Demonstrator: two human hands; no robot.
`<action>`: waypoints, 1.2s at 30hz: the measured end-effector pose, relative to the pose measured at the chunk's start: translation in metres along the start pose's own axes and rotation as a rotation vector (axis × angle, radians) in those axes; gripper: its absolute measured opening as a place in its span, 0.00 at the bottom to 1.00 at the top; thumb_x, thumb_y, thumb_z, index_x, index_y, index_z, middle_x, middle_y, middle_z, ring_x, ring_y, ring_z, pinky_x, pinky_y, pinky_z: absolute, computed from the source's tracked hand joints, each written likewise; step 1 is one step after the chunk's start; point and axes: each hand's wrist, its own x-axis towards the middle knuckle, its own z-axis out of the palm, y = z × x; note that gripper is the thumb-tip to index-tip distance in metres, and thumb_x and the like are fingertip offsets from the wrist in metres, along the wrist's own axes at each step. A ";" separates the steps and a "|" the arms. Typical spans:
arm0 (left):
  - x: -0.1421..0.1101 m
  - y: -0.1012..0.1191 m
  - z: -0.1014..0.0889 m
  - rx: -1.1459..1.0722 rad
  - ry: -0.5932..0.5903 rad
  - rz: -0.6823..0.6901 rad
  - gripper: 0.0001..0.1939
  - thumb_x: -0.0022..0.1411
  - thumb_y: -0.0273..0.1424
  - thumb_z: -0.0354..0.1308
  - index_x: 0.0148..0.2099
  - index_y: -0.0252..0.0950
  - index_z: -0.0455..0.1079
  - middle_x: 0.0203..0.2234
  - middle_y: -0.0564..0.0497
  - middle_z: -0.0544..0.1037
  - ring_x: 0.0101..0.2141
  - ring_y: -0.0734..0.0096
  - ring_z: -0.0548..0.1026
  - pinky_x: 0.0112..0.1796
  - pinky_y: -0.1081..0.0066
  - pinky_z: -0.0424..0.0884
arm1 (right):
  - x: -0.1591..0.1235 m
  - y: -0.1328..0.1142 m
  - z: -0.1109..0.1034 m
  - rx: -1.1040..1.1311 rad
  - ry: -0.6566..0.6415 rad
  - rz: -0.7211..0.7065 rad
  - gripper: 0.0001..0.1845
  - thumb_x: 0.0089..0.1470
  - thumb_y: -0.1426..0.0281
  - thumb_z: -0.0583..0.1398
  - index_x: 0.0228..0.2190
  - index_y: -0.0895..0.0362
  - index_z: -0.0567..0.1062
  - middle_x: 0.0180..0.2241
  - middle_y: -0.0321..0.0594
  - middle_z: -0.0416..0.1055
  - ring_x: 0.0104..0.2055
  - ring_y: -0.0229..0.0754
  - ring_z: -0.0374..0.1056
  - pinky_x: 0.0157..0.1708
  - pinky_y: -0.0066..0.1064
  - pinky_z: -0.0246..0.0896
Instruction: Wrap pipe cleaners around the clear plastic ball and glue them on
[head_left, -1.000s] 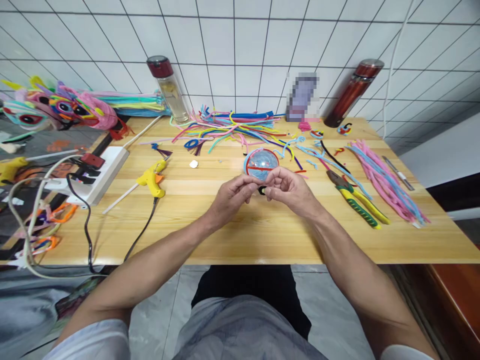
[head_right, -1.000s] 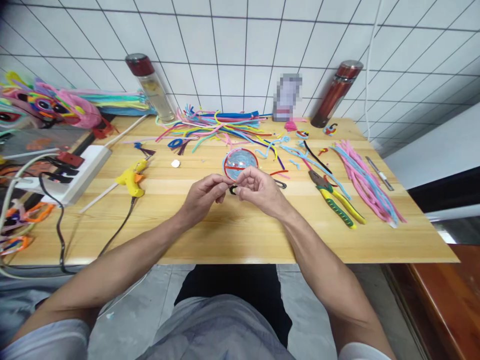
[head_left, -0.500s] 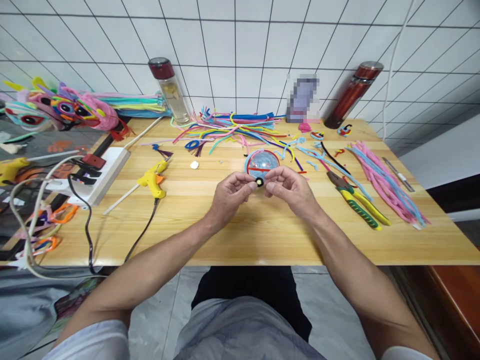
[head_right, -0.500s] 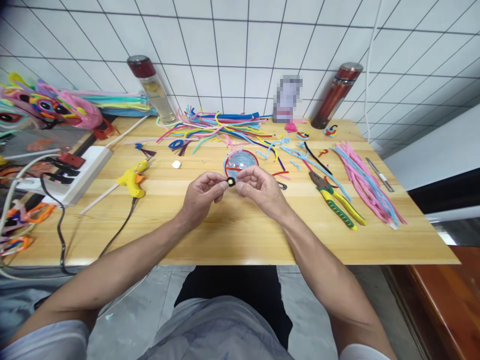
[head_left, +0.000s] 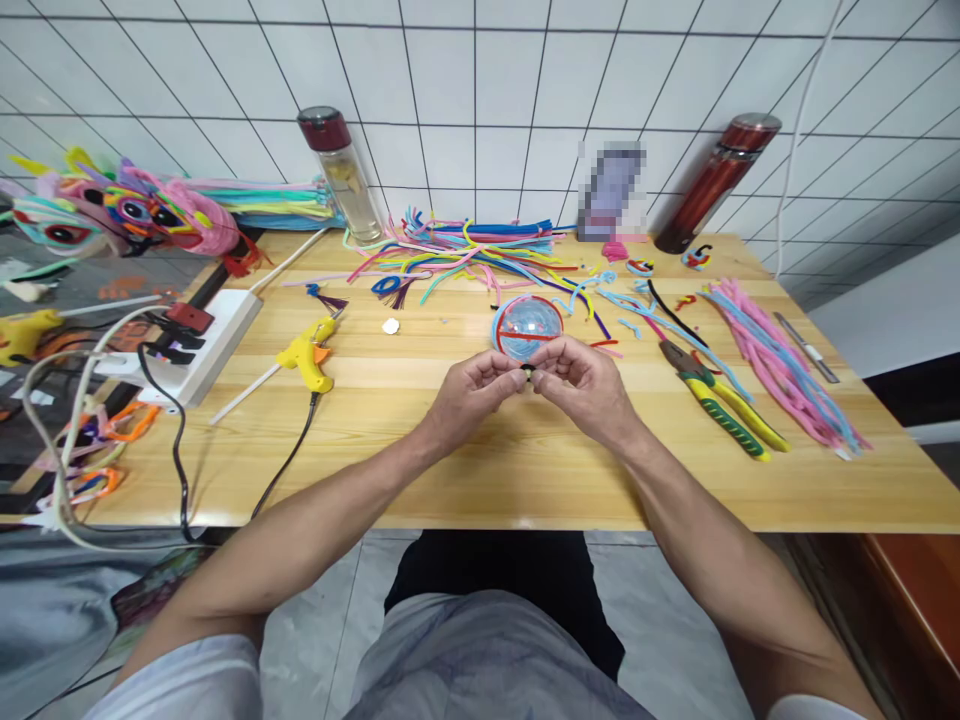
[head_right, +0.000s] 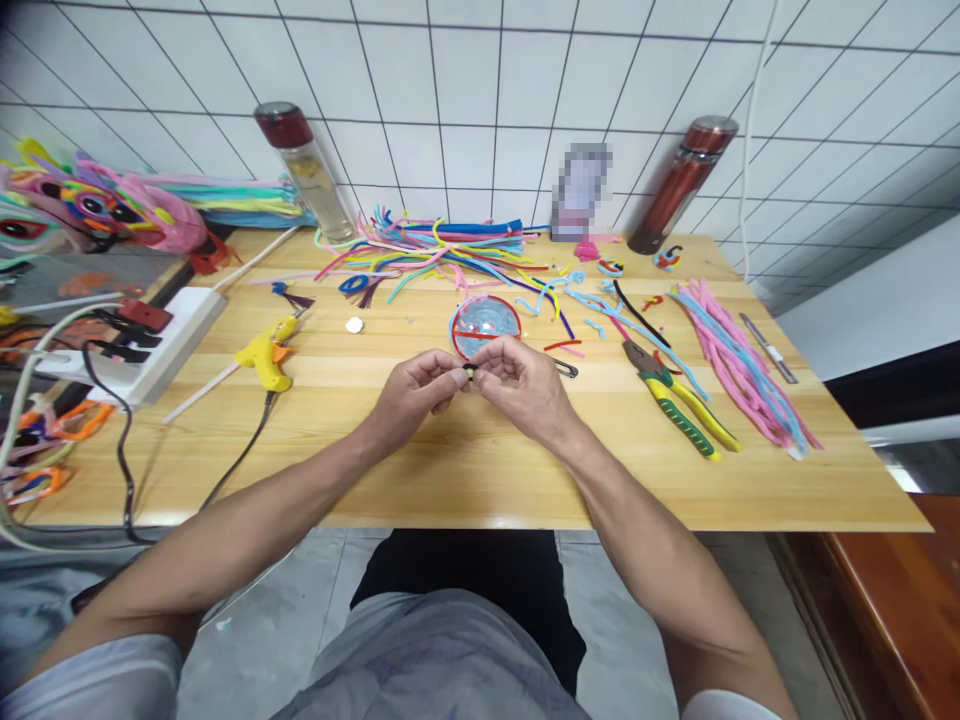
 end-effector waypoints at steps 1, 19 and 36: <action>0.000 0.000 0.000 -0.002 -0.002 0.006 0.20 0.57 0.47 0.71 0.36 0.35 0.75 0.25 0.54 0.77 0.21 0.81 0.63 0.24 0.74 0.60 | 0.000 0.000 0.000 -0.006 -0.005 -0.001 0.10 0.52 0.64 0.69 0.36 0.54 0.77 0.29 0.35 0.76 0.31 0.38 0.71 0.34 0.33 0.66; -0.001 0.001 0.002 0.009 -0.019 0.047 0.20 0.60 0.47 0.69 0.44 0.36 0.76 0.27 0.54 0.78 0.21 0.80 0.66 0.24 0.75 0.64 | 0.002 -0.005 -0.001 0.035 -0.032 0.046 0.12 0.51 0.62 0.70 0.34 0.54 0.77 0.29 0.35 0.74 0.30 0.38 0.70 0.33 0.32 0.66; -0.001 -0.006 0.004 0.021 0.016 0.069 0.19 0.58 0.46 0.72 0.39 0.35 0.75 0.24 0.56 0.76 0.23 0.80 0.67 0.26 0.74 0.63 | 0.002 -0.007 -0.002 -0.050 -0.037 0.137 0.12 0.51 0.60 0.66 0.28 0.55 0.75 0.23 0.33 0.72 0.26 0.37 0.66 0.29 0.31 0.60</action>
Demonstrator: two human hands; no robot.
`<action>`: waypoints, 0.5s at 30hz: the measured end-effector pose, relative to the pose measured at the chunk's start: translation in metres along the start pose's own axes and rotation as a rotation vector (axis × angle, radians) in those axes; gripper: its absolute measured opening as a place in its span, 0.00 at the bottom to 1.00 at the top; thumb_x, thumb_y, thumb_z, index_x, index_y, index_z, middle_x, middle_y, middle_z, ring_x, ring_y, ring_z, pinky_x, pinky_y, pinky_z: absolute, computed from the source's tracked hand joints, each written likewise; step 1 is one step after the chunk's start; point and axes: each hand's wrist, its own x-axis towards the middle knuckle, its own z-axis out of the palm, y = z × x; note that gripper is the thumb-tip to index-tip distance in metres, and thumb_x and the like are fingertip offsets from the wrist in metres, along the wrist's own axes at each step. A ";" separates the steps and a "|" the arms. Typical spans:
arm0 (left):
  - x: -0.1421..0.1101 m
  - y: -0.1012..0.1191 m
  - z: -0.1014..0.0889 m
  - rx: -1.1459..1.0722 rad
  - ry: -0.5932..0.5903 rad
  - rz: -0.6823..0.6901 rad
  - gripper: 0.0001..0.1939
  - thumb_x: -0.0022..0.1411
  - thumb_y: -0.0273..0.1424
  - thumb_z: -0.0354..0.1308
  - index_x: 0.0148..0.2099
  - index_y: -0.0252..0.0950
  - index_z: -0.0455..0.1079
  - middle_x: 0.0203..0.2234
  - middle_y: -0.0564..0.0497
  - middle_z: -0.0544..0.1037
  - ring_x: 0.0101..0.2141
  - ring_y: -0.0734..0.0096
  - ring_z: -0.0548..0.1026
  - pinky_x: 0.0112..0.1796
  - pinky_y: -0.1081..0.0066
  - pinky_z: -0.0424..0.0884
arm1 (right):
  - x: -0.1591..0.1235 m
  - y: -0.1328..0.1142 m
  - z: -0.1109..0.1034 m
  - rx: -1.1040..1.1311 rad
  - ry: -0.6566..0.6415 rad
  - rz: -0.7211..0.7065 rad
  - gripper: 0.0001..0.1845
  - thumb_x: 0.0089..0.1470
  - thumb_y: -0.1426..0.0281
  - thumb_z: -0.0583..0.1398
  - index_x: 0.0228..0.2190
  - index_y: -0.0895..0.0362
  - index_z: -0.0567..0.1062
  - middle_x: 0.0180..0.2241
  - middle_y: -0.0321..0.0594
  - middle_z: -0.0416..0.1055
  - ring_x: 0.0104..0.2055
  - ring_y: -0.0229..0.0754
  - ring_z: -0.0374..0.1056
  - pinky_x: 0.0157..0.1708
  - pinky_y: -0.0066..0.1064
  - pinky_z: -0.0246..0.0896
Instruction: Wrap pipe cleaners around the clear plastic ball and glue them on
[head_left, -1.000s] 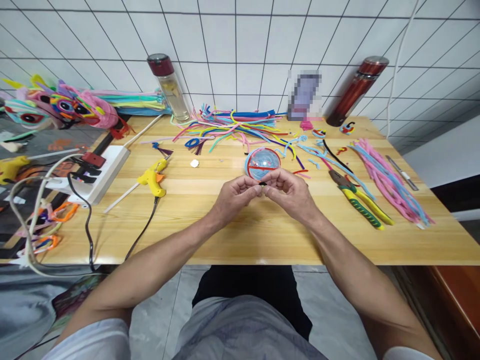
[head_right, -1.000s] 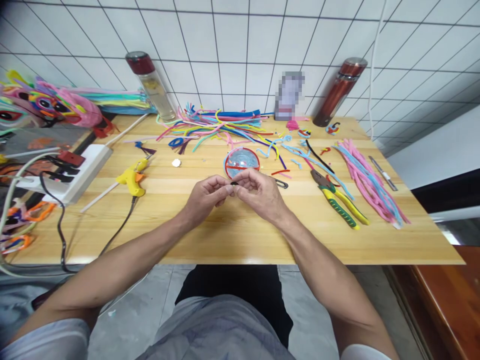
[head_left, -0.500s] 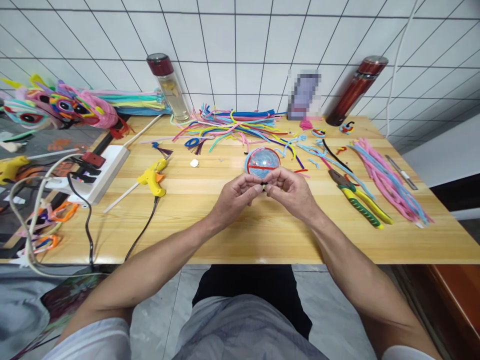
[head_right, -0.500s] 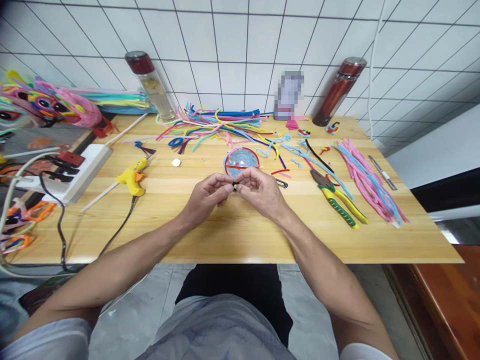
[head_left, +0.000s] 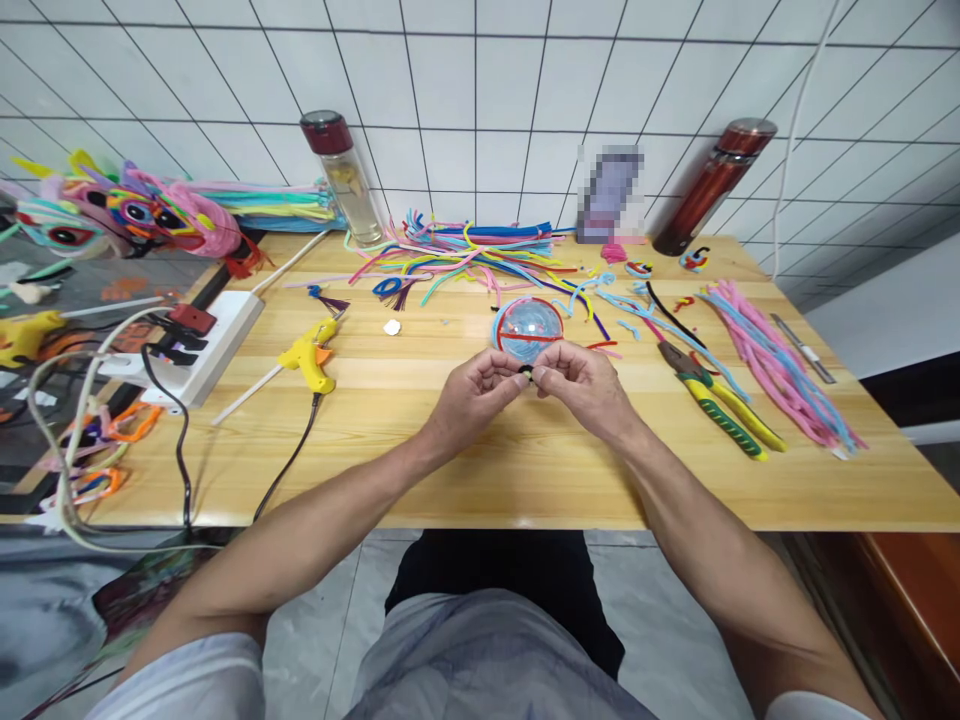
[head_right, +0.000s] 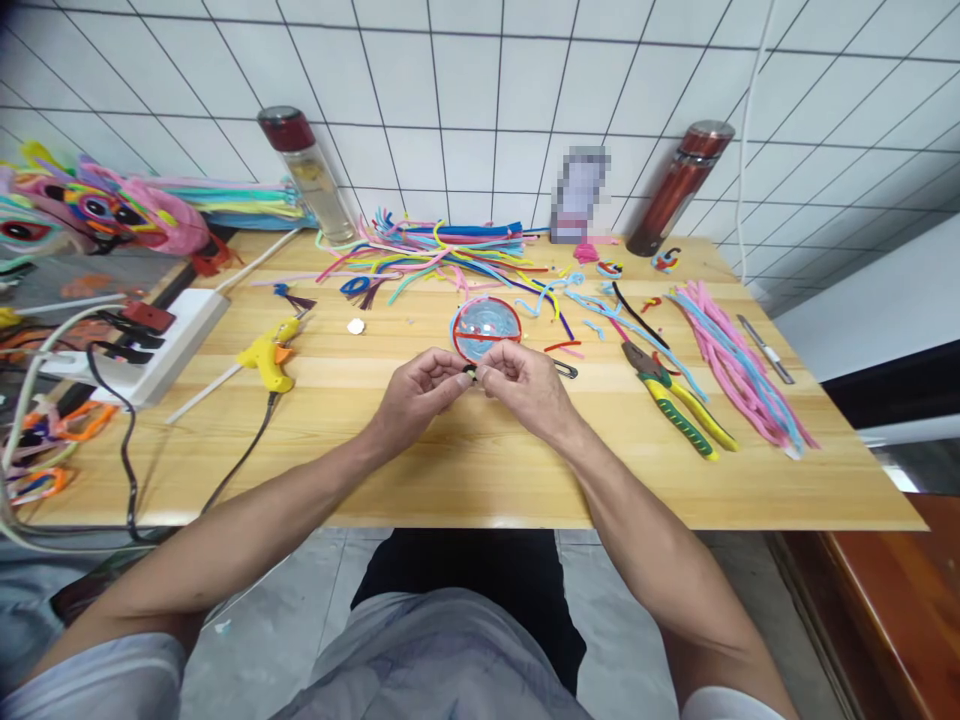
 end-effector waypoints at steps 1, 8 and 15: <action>0.000 0.000 0.000 0.006 -0.007 0.002 0.19 0.58 0.46 0.72 0.39 0.35 0.76 0.26 0.55 0.77 0.23 0.79 0.68 0.27 0.74 0.64 | 0.000 -0.001 0.000 -0.017 -0.003 -0.004 0.11 0.52 0.60 0.65 0.28 0.55 0.75 0.23 0.33 0.72 0.25 0.37 0.66 0.28 0.30 0.59; -0.001 -0.001 0.001 0.028 -0.021 0.006 0.21 0.58 0.50 0.71 0.36 0.35 0.76 0.29 0.50 0.81 0.26 0.76 0.73 0.29 0.72 0.67 | -0.002 -0.003 0.002 -0.044 -0.024 -0.021 0.10 0.52 0.62 0.65 0.27 0.55 0.75 0.22 0.34 0.73 0.24 0.36 0.65 0.27 0.29 0.57; 0.000 -0.004 -0.001 0.030 -0.028 0.009 0.21 0.60 0.48 0.70 0.41 0.35 0.75 0.28 0.52 0.80 0.23 0.79 0.68 0.25 0.76 0.63 | -0.002 -0.005 0.004 0.008 0.026 -0.014 0.10 0.49 0.62 0.66 0.26 0.55 0.75 0.21 0.33 0.72 0.24 0.36 0.65 0.27 0.29 0.58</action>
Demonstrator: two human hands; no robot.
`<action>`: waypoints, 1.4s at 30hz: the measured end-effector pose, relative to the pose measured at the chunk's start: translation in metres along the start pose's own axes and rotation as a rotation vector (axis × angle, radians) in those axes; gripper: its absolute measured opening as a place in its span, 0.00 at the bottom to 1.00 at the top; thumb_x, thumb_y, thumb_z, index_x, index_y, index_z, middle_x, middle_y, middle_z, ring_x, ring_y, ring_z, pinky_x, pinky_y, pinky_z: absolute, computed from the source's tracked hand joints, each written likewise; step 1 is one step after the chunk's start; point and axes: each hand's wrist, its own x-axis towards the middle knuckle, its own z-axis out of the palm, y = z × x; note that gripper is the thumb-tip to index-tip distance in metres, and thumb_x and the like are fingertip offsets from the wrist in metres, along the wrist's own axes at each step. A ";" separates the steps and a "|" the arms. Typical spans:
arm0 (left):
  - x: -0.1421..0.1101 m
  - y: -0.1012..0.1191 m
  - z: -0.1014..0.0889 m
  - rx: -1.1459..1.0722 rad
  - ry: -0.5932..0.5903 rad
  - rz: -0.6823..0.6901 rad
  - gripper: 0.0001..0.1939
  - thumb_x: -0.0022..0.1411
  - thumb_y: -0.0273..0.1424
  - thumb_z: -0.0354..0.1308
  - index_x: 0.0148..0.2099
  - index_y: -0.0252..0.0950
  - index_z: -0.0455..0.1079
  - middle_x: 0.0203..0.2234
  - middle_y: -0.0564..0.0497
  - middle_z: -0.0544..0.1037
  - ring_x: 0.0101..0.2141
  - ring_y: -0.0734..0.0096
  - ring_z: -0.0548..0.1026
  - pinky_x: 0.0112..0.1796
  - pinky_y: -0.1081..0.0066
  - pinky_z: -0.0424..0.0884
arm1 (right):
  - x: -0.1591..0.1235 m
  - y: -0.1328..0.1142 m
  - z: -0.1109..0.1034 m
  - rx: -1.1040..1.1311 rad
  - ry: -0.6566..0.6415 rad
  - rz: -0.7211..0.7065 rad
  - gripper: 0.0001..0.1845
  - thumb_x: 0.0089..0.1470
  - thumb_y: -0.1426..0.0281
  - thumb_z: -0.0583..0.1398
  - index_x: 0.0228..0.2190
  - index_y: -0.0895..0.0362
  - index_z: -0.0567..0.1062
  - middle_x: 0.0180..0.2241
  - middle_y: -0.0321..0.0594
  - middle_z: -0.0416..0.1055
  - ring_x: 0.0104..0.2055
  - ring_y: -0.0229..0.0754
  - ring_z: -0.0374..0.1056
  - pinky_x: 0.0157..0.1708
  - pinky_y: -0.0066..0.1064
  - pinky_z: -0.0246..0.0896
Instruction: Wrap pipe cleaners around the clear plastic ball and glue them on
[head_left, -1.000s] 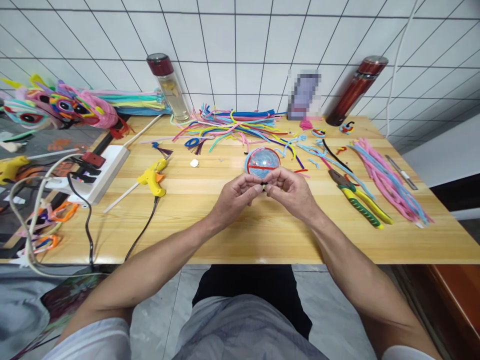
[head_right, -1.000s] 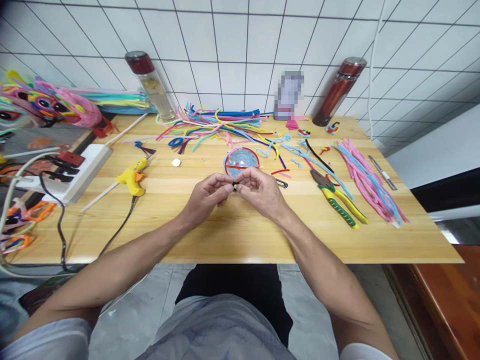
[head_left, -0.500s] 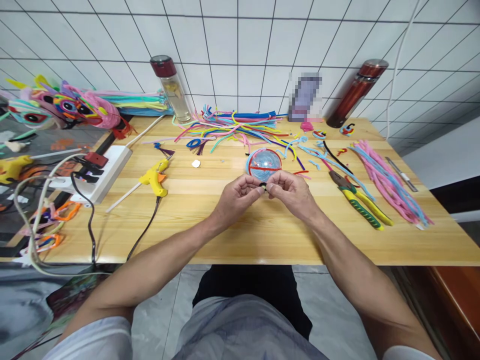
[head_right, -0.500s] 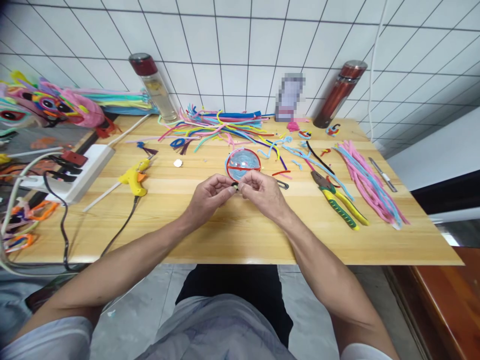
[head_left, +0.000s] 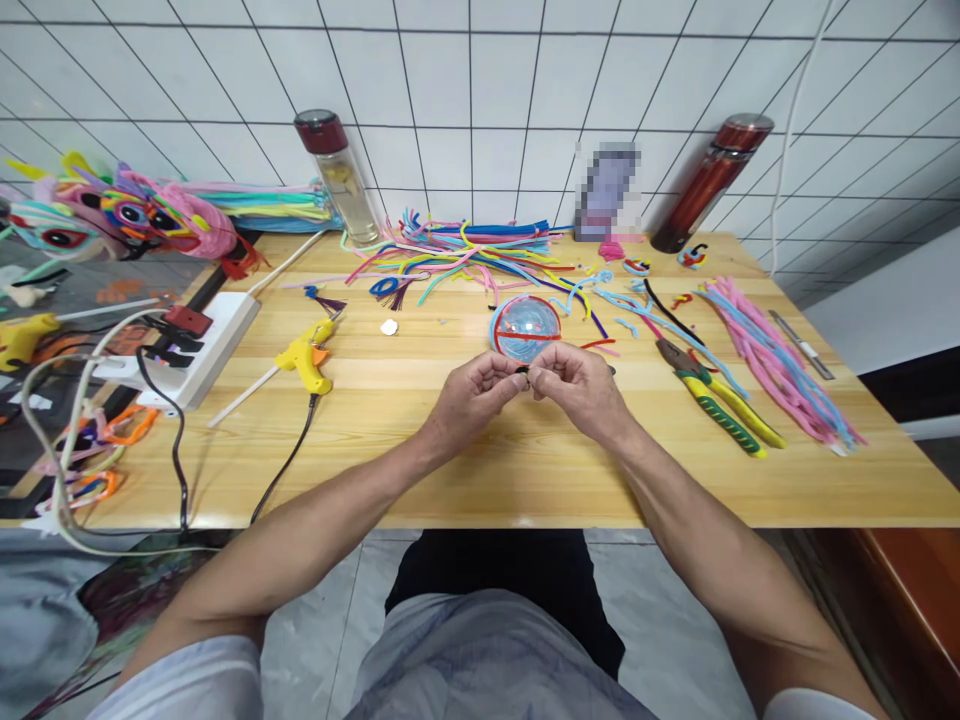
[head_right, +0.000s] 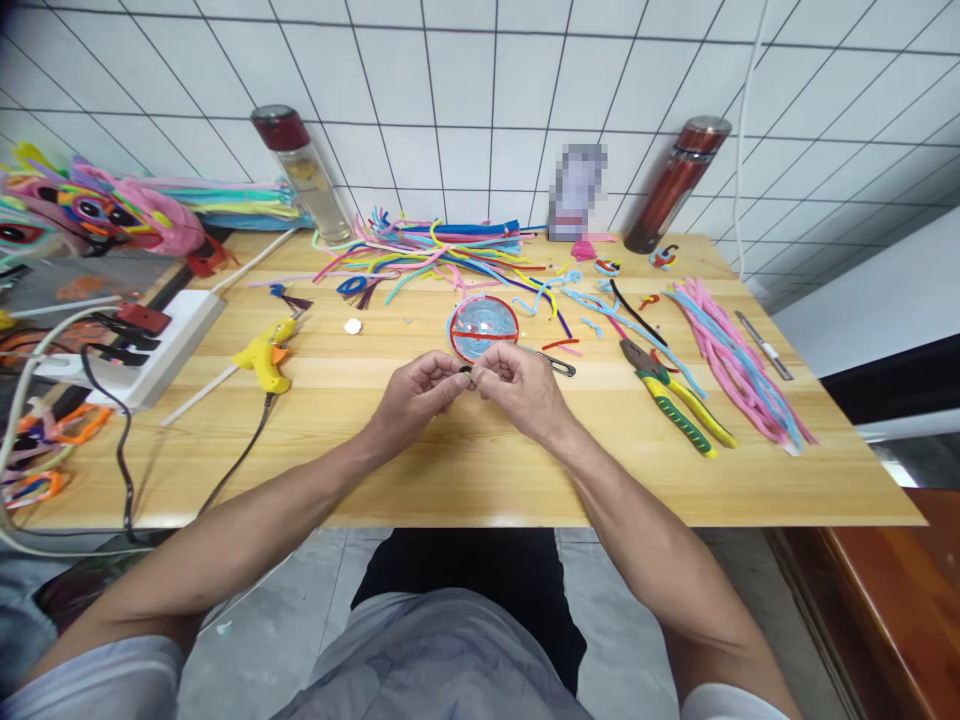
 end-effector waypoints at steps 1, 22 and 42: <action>0.000 0.000 0.000 0.015 0.003 0.015 0.20 0.61 0.46 0.70 0.44 0.36 0.74 0.30 0.52 0.80 0.22 0.80 0.67 0.24 0.76 0.63 | 0.000 0.000 -0.001 0.026 0.004 0.007 0.10 0.49 0.61 0.66 0.25 0.55 0.75 0.21 0.33 0.72 0.24 0.36 0.65 0.27 0.30 0.59; -0.007 0.000 0.000 0.395 0.110 0.263 0.11 0.64 0.36 0.67 0.47 0.37 0.81 0.20 0.58 0.73 0.20 0.79 0.64 0.28 0.74 0.64 | 0.003 0.003 0.001 0.051 -0.055 0.060 0.14 0.49 0.58 0.68 0.28 0.55 0.75 0.22 0.32 0.70 0.25 0.36 0.65 0.27 0.30 0.60; -0.005 -0.006 0.000 0.190 0.079 0.135 0.16 0.61 0.36 0.70 0.50 0.36 0.79 0.31 0.52 0.81 0.22 0.82 0.68 0.25 0.77 0.64 | 0.003 0.007 0.000 0.098 -0.040 0.079 0.14 0.51 0.58 0.66 0.27 0.55 0.72 0.19 0.32 0.71 0.23 0.36 0.65 0.29 0.30 0.60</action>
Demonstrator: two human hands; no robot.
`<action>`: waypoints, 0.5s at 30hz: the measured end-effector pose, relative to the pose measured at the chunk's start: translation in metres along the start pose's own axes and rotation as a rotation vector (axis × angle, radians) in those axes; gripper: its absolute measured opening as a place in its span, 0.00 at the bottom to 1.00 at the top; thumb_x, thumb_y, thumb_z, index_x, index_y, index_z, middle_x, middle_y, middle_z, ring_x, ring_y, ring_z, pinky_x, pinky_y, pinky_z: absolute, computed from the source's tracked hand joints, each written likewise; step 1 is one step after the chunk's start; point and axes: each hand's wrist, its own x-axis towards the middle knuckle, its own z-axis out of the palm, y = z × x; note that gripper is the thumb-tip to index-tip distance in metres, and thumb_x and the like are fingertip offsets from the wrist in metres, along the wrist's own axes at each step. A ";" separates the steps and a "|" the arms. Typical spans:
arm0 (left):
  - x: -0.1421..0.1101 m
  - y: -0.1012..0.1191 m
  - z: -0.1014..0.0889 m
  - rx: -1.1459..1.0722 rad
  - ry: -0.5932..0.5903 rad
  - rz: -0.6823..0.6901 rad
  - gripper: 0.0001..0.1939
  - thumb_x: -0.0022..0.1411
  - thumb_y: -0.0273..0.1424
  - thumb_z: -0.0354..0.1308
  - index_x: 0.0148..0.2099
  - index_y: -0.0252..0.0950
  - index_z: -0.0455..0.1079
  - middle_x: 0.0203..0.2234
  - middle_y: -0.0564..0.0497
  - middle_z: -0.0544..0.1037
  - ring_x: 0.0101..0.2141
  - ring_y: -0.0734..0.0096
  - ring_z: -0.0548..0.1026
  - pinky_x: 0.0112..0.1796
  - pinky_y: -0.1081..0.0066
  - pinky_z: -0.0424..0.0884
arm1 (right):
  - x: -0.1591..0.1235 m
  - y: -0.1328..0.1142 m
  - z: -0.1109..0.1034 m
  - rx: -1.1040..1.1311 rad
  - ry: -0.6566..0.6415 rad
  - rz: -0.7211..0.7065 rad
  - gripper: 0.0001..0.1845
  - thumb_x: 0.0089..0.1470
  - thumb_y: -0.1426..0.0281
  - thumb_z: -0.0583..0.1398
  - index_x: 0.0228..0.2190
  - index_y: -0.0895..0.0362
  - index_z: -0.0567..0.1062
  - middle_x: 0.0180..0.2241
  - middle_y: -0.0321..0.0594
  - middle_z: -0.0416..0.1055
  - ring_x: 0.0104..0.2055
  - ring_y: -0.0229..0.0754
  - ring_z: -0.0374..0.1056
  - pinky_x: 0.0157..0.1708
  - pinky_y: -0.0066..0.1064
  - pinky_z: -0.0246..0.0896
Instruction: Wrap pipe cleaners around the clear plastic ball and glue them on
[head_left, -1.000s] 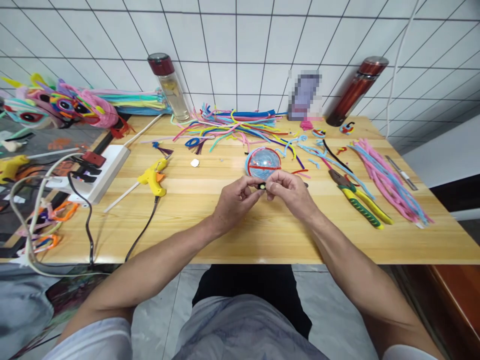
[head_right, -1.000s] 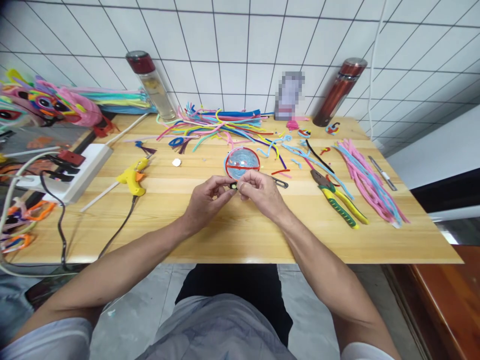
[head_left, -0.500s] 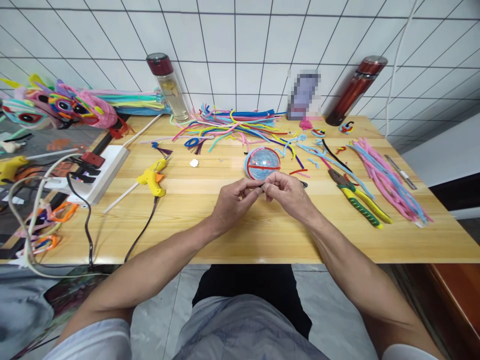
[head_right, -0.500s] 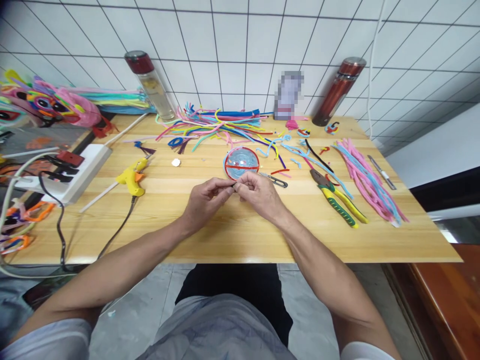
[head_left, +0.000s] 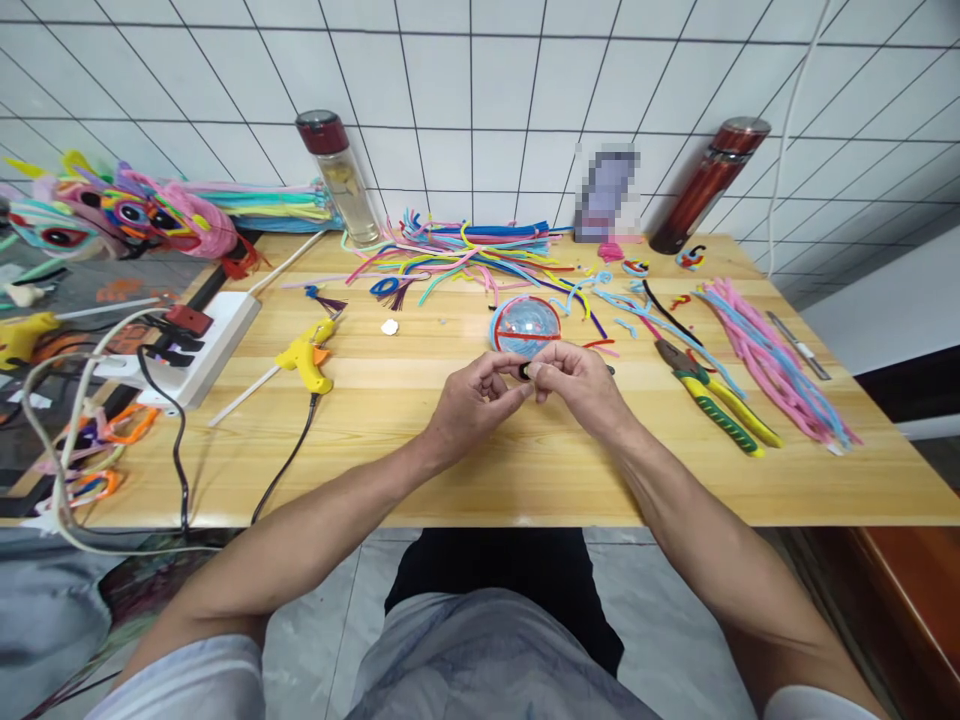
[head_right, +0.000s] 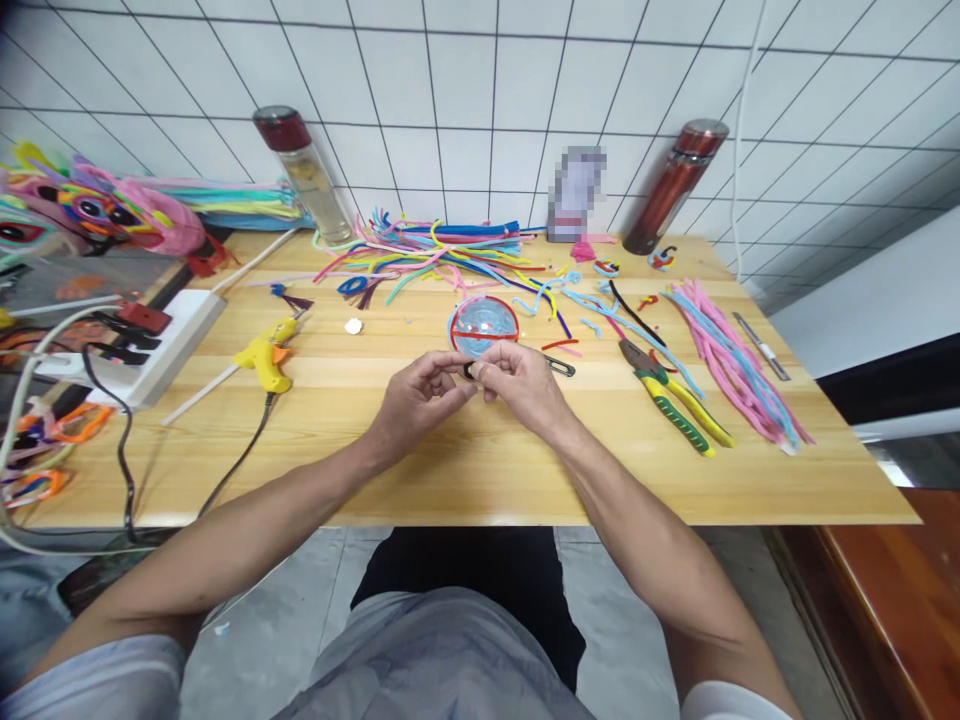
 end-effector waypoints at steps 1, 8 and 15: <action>0.000 -0.001 0.001 -0.016 0.000 -0.008 0.18 0.60 0.35 0.71 0.51 0.36 0.78 0.34 0.51 0.81 0.22 0.83 0.68 0.25 0.77 0.64 | 0.000 0.000 0.000 0.010 0.005 -0.005 0.14 0.50 0.58 0.67 0.26 0.54 0.72 0.20 0.32 0.71 0.23 0.36 0.65 0.29 0.30 0.60; 0.004 -0.005 0.003 -0.164 0.009 -0.089 0.19 0.59 0.40 0.72 0.47 0.34 0.75 0.33 0.50 0.80 0.25 0.80 0.69 0.26 0.77 0.63 | 0.000 0.002 0.001 -0.065 0.020 -0.086 0.11 0.52 0.60 0.66 0.27 0.54 0.74 0.19 0.31 0.71 0.23 0.36 0.65 0.27 0.29 0.59; 0.001 0.000 0.001 -0.052 0.013 0.004 0.11 0.63 0.35 0.68 0.46 0.36 0.77 0.22 0.59 0.69 0.21 0.82 0.62 0.25 0.76 0.58 | 0.000 0.001 0.003 -0.026 0.026 -0.052 0.12 0.50 0.60 0.67 0.32 0.55 0.75 0.25 0.32 0.74 0.24 0.35 0.68 0.27 0.29 0.62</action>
